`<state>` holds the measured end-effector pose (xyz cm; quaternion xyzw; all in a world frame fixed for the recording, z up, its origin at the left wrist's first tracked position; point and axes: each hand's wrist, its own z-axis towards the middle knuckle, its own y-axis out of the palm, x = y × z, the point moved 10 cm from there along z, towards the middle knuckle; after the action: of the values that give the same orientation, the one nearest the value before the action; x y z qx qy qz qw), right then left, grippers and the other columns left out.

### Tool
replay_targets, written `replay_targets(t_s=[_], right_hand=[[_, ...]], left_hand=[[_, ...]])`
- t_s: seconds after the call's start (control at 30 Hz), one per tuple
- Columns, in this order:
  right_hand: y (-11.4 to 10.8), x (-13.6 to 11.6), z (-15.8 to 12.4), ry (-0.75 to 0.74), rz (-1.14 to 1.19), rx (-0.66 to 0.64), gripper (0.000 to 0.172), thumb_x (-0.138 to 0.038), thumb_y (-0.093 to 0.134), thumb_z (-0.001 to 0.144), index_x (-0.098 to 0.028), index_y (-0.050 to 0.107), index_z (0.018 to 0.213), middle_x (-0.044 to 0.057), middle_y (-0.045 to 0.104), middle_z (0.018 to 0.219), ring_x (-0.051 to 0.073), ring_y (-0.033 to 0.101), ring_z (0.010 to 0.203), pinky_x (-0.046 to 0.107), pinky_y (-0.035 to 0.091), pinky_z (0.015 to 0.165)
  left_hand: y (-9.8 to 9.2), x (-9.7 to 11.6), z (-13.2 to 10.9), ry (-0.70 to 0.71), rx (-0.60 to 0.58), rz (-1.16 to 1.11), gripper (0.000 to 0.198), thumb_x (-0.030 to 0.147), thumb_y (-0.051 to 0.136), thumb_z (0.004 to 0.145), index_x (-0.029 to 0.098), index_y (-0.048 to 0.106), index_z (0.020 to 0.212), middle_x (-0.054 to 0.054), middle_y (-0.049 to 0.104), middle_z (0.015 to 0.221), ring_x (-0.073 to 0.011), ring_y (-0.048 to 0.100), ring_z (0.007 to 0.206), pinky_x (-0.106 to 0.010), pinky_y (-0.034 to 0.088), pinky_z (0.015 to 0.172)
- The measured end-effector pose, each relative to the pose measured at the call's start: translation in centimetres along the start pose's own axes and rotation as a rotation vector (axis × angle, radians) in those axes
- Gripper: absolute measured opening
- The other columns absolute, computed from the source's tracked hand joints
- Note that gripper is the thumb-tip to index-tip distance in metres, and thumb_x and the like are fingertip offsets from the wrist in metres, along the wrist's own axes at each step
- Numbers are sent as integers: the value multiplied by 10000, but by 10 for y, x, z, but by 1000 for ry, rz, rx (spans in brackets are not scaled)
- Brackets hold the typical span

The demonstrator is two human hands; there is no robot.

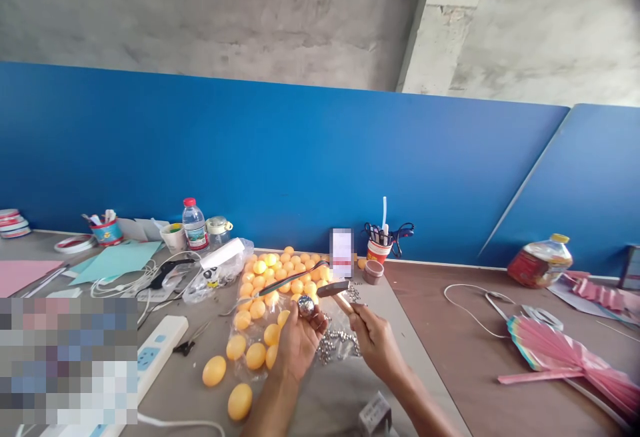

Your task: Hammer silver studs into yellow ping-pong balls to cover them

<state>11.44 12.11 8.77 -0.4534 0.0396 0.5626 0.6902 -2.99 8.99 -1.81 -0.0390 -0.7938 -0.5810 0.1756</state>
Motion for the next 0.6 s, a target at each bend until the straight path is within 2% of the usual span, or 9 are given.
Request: replay_targets(t_s=[0.13,0.23,0.3,0.43,0.6], right_hand=[[-9,-6,1,-38,-14,38,275,-286,397,976,-176,637,899,20,623,630,139,558,516,218,401,501],[-6,-9,0,-60,-39,42,278,-283,386,980,-175,637,929,30,636,651,153,585,557,226,413,535],[3,-8,-1,-49,-72,-23,285,-287,380,983,-183,636,915,34,647,662,160,594,565,234,408,542],[19,-7,-2,-24,-108,-164,278,-294,395,979,-199,650,918,31,659,662,162,594,554,239,390,539],[11,-4,-1,17,-54,-95,311,-314,356,1000,-193,623,895,34,647,659,155,577,546,235,383,525]], left_hand=[[2,2,-1,10,11,5,352,345,476,995,143,654,769,-81,686,727,-164,653,649,-303,553,696],[3,3,0,31,-2,41,329,371,581,946,144,629,712,-75,670,702,-157,634,627,-292,544,671],[2,4,1,67,-12,92,305,398,674,884,149,626,715,-59,659,686,-155,627,622,-292,539,663],[-4,10,1,171,22,173,286,390,807,760,169,651,853,10,604,625,-135,590,570,-273,514,620],[-1,9,1,207,-13,229,323,430,814,740,181,638,846,-19,636,691,-148,599,615,-284,507,634]])
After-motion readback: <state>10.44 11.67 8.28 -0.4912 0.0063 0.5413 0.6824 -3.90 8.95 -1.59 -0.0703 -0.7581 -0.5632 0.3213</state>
